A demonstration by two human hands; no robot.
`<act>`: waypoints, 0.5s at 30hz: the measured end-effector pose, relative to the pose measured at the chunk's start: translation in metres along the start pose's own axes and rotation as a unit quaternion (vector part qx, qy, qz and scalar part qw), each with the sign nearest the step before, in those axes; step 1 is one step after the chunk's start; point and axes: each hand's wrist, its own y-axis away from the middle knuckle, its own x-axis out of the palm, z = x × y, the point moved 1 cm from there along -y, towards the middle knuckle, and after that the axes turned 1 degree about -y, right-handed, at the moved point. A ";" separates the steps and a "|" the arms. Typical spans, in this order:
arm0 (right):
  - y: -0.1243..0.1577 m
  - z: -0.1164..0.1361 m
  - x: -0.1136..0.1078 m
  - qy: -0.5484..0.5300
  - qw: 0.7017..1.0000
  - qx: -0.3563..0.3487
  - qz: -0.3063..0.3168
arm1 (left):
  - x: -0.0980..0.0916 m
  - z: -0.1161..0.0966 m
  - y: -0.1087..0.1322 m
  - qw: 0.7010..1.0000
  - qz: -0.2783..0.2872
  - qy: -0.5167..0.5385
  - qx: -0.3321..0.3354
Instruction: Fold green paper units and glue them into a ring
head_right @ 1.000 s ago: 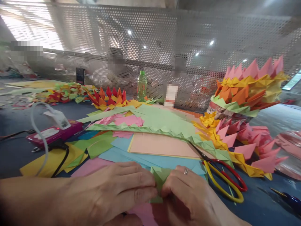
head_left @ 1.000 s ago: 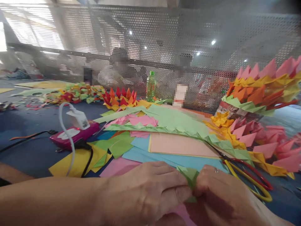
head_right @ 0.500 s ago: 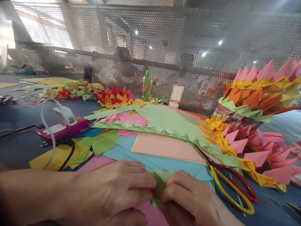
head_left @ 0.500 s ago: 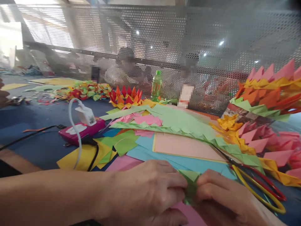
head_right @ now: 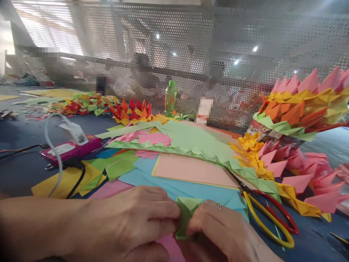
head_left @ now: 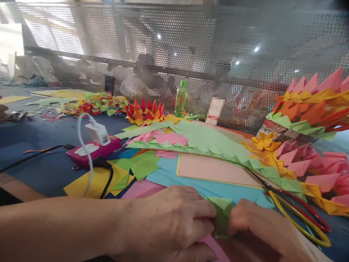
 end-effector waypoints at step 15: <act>-0.003 -0.003 -0.006 0.012 0.999 -0.020 0.040 | 0.007 -0.001 0.000 1.000 -0.030 -0.005 -0.005</act>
